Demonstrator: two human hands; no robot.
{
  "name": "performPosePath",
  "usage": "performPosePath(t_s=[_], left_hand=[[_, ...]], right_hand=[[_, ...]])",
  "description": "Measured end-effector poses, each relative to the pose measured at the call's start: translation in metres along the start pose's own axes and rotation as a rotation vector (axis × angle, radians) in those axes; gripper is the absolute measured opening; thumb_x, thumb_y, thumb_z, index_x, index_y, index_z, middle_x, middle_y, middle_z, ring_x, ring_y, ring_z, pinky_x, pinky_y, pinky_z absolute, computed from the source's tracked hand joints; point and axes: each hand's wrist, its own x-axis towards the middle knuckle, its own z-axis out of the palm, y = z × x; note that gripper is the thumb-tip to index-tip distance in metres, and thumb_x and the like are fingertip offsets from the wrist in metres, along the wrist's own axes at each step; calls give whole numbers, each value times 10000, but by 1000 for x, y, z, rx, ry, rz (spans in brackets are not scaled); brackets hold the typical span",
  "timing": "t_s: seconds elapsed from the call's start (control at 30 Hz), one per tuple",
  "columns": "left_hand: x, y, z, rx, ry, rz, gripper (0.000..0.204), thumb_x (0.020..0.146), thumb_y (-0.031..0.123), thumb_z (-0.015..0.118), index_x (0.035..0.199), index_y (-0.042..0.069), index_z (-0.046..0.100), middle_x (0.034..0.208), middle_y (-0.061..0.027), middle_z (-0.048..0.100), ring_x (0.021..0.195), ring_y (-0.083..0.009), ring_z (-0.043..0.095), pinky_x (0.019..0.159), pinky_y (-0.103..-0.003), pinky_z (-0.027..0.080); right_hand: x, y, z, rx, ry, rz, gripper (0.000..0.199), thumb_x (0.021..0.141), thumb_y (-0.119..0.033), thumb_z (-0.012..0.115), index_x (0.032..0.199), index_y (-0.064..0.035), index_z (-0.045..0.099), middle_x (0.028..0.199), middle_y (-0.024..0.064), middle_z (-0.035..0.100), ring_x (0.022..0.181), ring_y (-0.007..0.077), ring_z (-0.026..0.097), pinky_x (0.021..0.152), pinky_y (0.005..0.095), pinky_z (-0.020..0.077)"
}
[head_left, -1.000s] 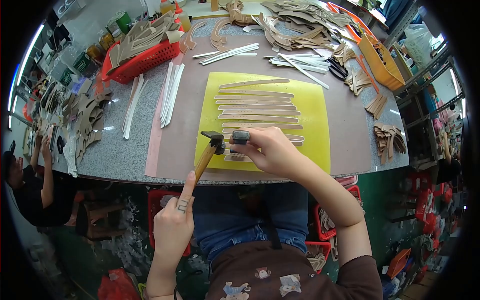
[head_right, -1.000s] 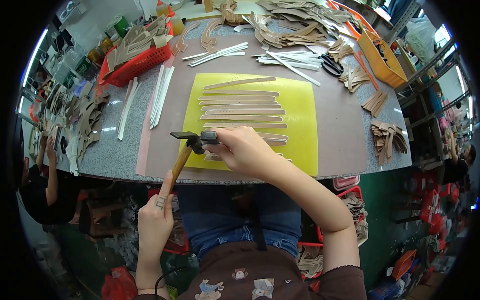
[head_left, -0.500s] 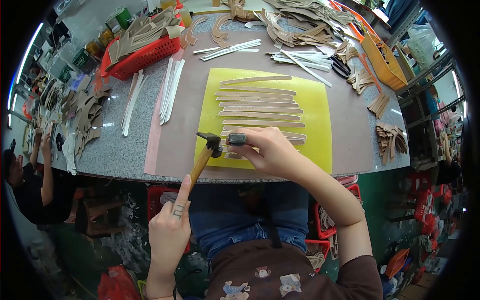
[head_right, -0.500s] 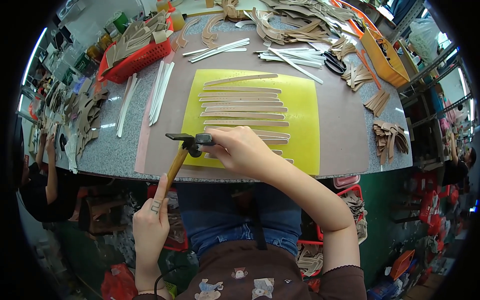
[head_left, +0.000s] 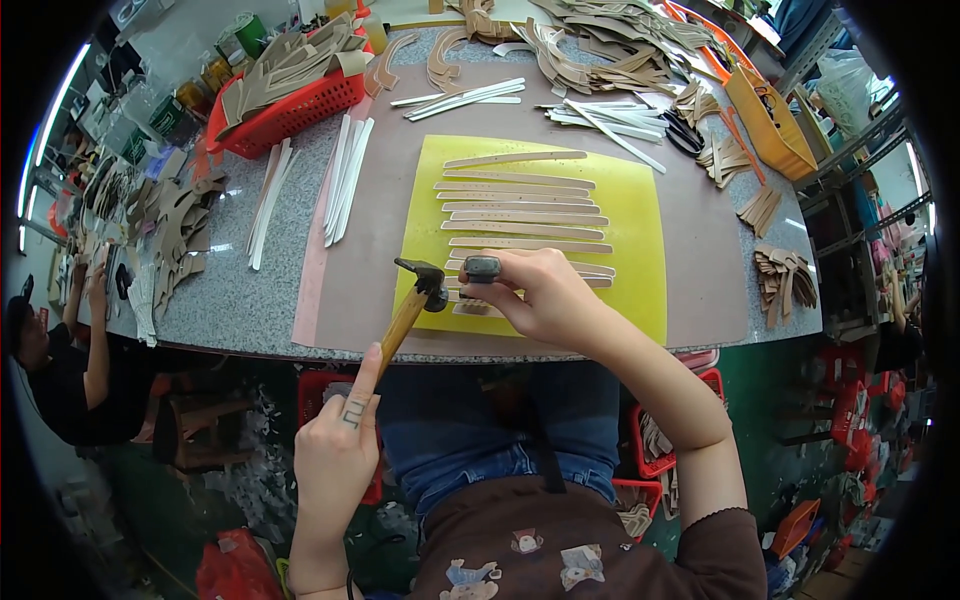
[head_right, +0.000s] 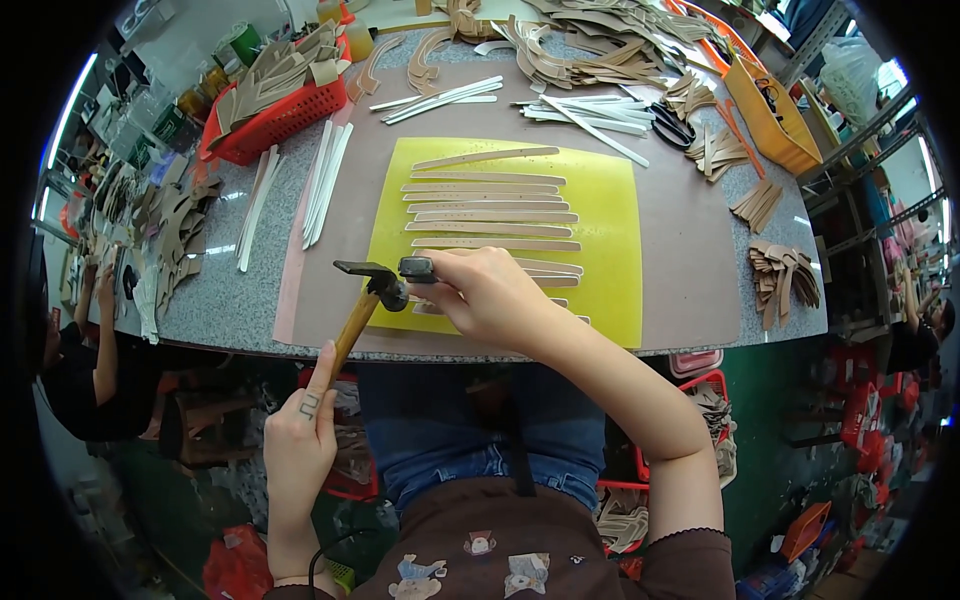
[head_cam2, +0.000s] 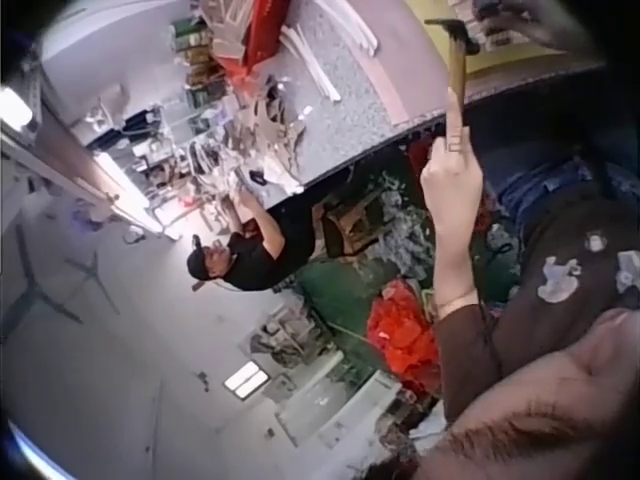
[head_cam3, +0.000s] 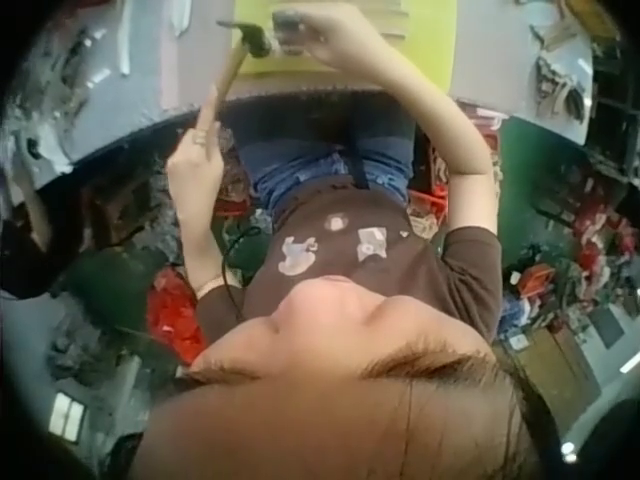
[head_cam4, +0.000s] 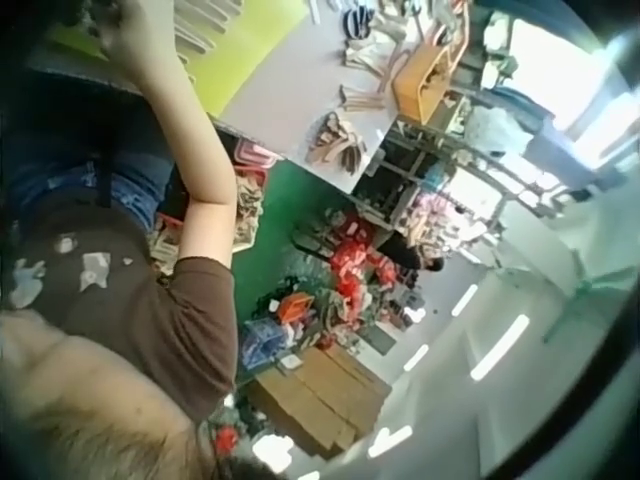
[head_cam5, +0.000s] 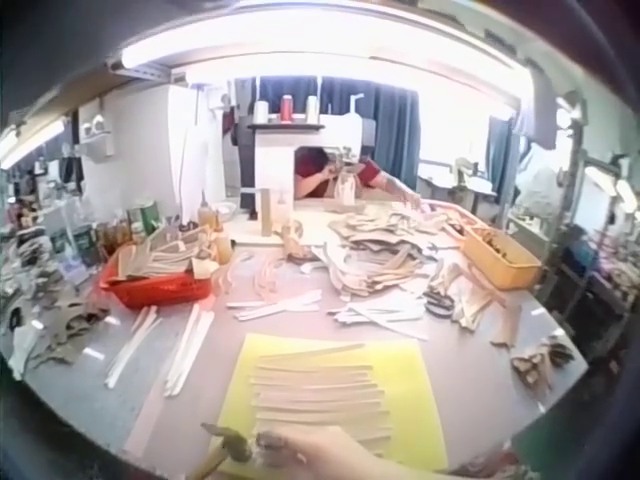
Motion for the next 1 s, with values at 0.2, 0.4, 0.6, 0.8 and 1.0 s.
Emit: performPosePath(t_s=[0.2,0.4,0.6,0.8,1.0], left_hand=[[17,-22,-28,-418,367,101,596,952,-3,611,1520,134,497,754,-40,608,520,-148,443,496,-308,410],[-5,-14,-30,-737,518,148,614,948,-17,601,1531,129,476,774,-47,627,508,-149,462,497,-307,417],[-7,-10,-3,-245,262,-4,616,959,21,616,1537,184,481,648,-47,527,477,-160,431,491,-348,419],[-7,-2,22,-38,91,-29,635,939,6,648,1529,186,498,662,-51,514,477,-159,411,483,-338,408],[-10,-5,18,-101,125,30,626,938,29,664,1523,187,507,667,-35,483,469,-155,381,459,-331,382]], right_hand=[[0,-2,3,-41,24,-16,92,882,-45,703,973,-41,697,793,95,712,550,258,564,542,341,450],[-5,-8,6,-30,13,-54,117,858,-40,706,973,-49,683,806,96,715,556,269,566,547,351,451],[-2,-4,4,-60,55,-92,170,829,-29,712,995,-53,684,834,98,718,592,268,580,562,353,458],[-22,18,-6,592,244,196,143,977,-91,657,1111,-42,652,998,102,728,870,219,725,774,290,602],[-41,11,-43,438,220,265,123,996,-95,644,1093,-19,651,1010,96,725,917,206,723,810,284,611]])
